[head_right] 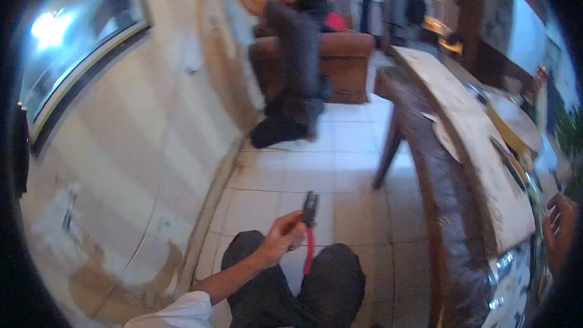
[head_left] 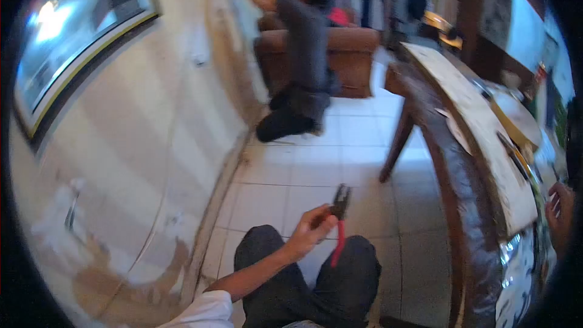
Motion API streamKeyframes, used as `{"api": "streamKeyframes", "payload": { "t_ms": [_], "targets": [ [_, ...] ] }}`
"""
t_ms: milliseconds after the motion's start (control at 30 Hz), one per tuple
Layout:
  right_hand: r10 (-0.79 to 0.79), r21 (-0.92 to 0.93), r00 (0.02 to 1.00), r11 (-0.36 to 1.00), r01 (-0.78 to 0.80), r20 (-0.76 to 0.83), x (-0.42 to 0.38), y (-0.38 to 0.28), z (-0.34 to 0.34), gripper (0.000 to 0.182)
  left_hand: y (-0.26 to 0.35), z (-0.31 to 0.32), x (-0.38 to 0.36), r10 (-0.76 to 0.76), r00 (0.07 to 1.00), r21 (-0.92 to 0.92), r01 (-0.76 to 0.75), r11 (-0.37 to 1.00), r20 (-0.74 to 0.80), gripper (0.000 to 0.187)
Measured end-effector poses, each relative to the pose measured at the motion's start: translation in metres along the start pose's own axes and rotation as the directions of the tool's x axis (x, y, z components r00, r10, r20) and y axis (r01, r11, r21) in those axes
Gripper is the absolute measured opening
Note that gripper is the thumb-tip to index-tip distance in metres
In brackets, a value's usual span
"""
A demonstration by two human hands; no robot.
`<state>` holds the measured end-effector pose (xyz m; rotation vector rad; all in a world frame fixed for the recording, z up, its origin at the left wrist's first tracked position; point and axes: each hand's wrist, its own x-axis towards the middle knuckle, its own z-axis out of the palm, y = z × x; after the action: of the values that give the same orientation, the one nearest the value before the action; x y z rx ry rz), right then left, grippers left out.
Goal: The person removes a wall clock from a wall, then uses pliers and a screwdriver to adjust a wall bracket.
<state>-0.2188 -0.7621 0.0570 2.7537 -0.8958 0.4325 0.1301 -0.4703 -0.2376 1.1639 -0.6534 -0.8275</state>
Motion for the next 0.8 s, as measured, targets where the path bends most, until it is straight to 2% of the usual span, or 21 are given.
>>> {"api": "streamKeyframes", "payload": {
  "t_ms": [100, 133, 200, 233, 267, 300, 367, 400, 467, 500, 533, 567, 667, 767, 800],
  "targets": [
    [-0.266, 0.116, 0.964, 0.958, 0.263, 0.012, 0.044, -0.114, -0.038, 0.014, 0.030, -0.006, -0.016, 0.147, 0.985, -0.009, -0.148, 0.989, -0.091, 0.032],
    [-0.274, 0.093, 0.961, 0.958, 0.270, 0.039, 0.052, -0.150, -0.033, 0.028, 0.043, -0.012, -0.023, 0.188, 0.976, -0.035, -0.193, 0.981, -0.108, 0.030],
    [-0.344, 0.098, 0.887, 0.939, 0.330, 0.308, 0.068, -0.241, -0.029, 0.046, 0.061, -0.018, -0.038, 0.258, 0.958, -0.078, -0.269, 0.960, -0.127, 0.027],
    [-0.390, 0.119, 0.754, 0.913, 0.389, 0.529, 0.082, -0.304, -0.038, 0.051, 0.070, -0.034, -0.050, 0.295, 0.940, -0.076, -0.311, 0.947, -0.173, 0.026],
    [-0.546, 0.187, 0.690, 0.829, 0.528, 0.475, 0.091, -0.336, -0.016, 0.055, 0.078, -0.046, -0.058, 0.331, 0.914, -0.065, -0.355, 0.933, -0.232, 0.025],
    [-0.695, 0.250, 0.583, 0.706, 0.662, 0.420, 0.098, -0.374, 0.009, 0.060, 0.086, -0.059, -0.071, 0.360, 0.880, -0.055, -0.395, 0.917, -0.309, 0.024],
    [-0.894, 0.480, 0.368, 0.448, 0.754, 0.255, 0.106, -0.453, 0.048, 0.060, 0.103, -0.089, -0.089, 0.467, 0.741, 0.106, -0.480, 0.871, -0.483, 0.023],
    [-0.929, 0.635, 0.306, 0.366, 0.681, 0.208, 0.105, -0.488, 0.062, 0.056, 0.110, -0.106, -0.101, 0.515, 0.648, 0.202, -0.496, 0.844, -0.562, 0.023],
    [-0.971, 0.873, 0.208, 0.205, 0.443, 0.122, 0.095, -0.550, 0.087, 0.047, 0.122, -0.147, -0.133, 0.479, 0.578, 0.197, -0.482, 0.854, -0.660, 0.023],
    [-0.977, 0.945, 0.191, 0.150, 0.292, 0.096, 0.091, -0.575, 0.105, 0.042, 0.124, -0.168, -0.147, 0.464, 0.547, 0.195, -0.478, 0.857, -0.697, 0.023],
    [-0.979, 0.986, 0.189, 0.104, 0.132, 0.078, 0.084, -0.596, 0.120, 0.037, 0.124, -0.186, -0.163, 0.414, 0.558, 0.100, -0.506, 0.857, -0.720, 0.025],
    [-0.978, 0.997, 0.198, 0.065, -0.034, 0.070, 0.078, -0.615, 0.128, 0.034, 0.123, -0.201, -0.177, 0.435, 0.528, 0.170, -0.476, 0.863, -0.729, 0.026],
    [-0.978, 0.992, 0.183, 0.084, -0.094, 0.101, 0.055, -0.666, 0.148, 0.035, 0.119, -0.224, -0.215, 0.443, 0.467, 0.315, -0.329, 0.890, -0.765, 0.025],
    [-0.980, 0.988, 0.195, -0.072, -0.133, -0.046, 0.043, -0.706, 0.169, 0.042, 0.112, -0.231, -0.246, 0.487, 0.353, 0.449, -0.191, 0.873, -0.798, 0.023],
    [-0.974, 0.996, 0.218, -0.072, -0.057, -0.058, 0.037, -0.723, 0.173, 0.045, 0.112, -0.237, -0.254, 0.535, 0.245, 0.511, -0.156, 0.845, -0.809, 0.023]
  ]
}}
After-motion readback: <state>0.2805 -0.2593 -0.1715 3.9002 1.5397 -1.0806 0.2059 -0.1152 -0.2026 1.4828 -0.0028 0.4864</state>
